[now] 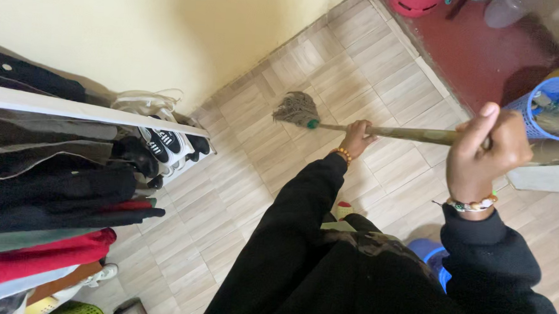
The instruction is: The person mops the floor using a mop, frequently dipping the mop head into a blue bucket of water and wringing it out before continuing to mop various sections of the room.
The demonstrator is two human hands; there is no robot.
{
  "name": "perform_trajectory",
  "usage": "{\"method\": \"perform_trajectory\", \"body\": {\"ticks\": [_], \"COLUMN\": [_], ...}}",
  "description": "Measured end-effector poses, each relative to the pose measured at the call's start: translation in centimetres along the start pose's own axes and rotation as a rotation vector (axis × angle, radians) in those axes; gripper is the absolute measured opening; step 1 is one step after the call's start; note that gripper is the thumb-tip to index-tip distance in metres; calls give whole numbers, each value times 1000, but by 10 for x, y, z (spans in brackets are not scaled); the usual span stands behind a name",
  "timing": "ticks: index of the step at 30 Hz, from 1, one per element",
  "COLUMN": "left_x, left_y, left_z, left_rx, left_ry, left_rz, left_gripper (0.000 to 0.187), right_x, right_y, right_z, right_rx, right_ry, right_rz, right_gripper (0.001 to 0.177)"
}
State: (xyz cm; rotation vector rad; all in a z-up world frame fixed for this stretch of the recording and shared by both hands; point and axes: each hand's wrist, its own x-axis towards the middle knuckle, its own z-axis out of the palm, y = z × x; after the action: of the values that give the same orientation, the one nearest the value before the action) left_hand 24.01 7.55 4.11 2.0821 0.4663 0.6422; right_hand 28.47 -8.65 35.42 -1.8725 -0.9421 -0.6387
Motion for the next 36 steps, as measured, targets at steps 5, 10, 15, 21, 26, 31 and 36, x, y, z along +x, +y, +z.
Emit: {"method": "perform_trajectory", "body": {"ticks": [5, 10, 15, 21, 26, 31, 36], "left_x": [-19, -34, -39, -44, -55, -63, -79], "left_y": [-24, -35, -41, -42, -60, -88, -116], "left_z": [1, -22, -56, -94, -126, -156, -180], "left_rx": [49, 85, 111, 178, 243, 287, 271], "left_ry": [-114, -249, -263, -256, -232, -291, -233], "left_rz": [56, -9, 6, 12, -130, -343, -395], "left_gripper": [41, 42, 44, 42, 41, 38, 40], "right_x": [-21, -57, -87, -96, -106, -111, -121], "right_y": [21, 32, 36, 21, 5, -12, -37], "right_z": [-6, 5, 33, 58, 92, 123, 146], "right_rx": [-85, 79, 149, 210, 377, 411, 467], "right_ry": [0, 15, 183, 208, 192, 134, 76], "right_rz": [94, 269, 382, 437, 500, 498, 572], "right_gripper": [42, 39, 49, 52, 45, 45, 43]}}
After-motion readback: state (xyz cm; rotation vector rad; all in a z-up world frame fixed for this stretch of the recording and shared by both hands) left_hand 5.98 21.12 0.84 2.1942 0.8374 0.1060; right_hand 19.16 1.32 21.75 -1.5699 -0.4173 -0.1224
